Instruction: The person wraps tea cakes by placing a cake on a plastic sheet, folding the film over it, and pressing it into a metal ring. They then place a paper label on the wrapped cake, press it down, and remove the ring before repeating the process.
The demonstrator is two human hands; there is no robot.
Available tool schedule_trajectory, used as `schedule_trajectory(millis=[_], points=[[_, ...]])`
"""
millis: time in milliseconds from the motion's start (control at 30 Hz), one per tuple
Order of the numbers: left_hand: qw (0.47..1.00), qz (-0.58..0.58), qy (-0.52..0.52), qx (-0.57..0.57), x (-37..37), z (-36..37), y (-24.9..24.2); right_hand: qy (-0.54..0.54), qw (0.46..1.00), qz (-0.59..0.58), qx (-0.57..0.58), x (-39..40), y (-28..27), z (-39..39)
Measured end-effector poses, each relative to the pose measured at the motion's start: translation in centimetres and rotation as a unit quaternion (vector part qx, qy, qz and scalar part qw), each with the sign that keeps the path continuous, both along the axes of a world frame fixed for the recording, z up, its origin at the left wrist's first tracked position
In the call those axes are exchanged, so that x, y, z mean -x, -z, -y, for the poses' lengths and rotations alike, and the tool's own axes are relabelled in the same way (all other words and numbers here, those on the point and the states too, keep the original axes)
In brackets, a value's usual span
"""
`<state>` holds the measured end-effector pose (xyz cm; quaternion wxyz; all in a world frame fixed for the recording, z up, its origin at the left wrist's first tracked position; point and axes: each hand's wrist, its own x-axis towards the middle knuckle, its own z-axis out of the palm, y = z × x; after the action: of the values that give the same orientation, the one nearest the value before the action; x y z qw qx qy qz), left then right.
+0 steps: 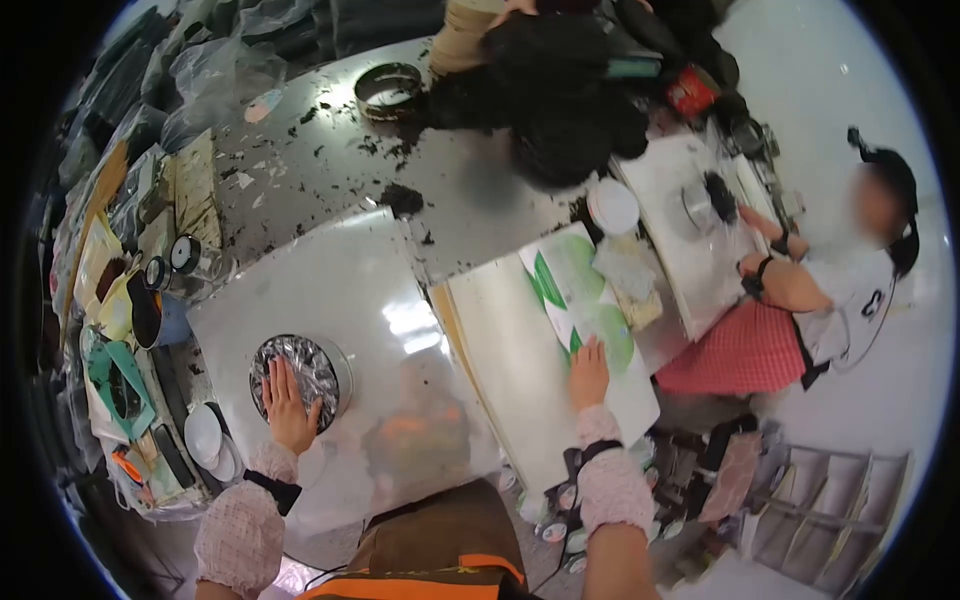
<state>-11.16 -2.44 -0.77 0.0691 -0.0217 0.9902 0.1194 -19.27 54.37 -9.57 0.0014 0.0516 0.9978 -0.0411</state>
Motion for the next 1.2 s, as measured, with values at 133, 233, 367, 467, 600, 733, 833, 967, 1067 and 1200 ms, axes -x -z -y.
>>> schedule_trajectory(millis=[133,233,367,467,600,733,833,967,1067,1200], points=[[0.999,-0.030,0.016,0.022,0.1,-0.1,0.6,0.016,0.991,0.114,0.071,1.5,-2.4,-0.6],[0.999,-0.035,0.020,0.027,-0.2,-0.1,0.5,-0.085,0.993,-0.002,-0.078,-0.8,-1.7,0.8],[0.999,-0.038,0.019,0.013,-0.1,0.0,0.0,-0.111,0.993,-0.032,-0.035,-0.4,-1.7,-0.3],[0.998,-0.050,0.020,0.016,-0.3,0.0,0.6,0.013,0.996,0.033,0.080,0.5,-3.8,-1.4],[0.999,-0.031,0.013,0.008,-0.5,-0.4,0.2,0.205,0.928,-0.269,0.156,-3.4,7.2,-18.7],[0.998,-0.052,-0.012,-0.030,-0.5,0.4,-0.1,0.316,0.899,-0.260,0.156,-5.2,-2.5,-16.0],[0.999,-0.048,-0.008,-0.011,-0.6,0.5,0.0,0.068,0.955,-0.196,0.210,-1.6,-5.4,-1.1],[1.000,-0.026,-0.011,-0.011,-0.6,0.5,0.0,-0.366,0.905,-0.011,0.217,0.1,-8.6,24.5],[0.997,-0.057,0.002,-0.047,-0.8,1.1,-0.2,-0.540,0.802,0.007,0.255,-0.4,-11.3,36.7],[0.986,-0.072,-0.001,-0.148,-2.4,2.3,8.1,-0.615,0.773,0.076,0.139,-0.1,-12.0,40.6]])
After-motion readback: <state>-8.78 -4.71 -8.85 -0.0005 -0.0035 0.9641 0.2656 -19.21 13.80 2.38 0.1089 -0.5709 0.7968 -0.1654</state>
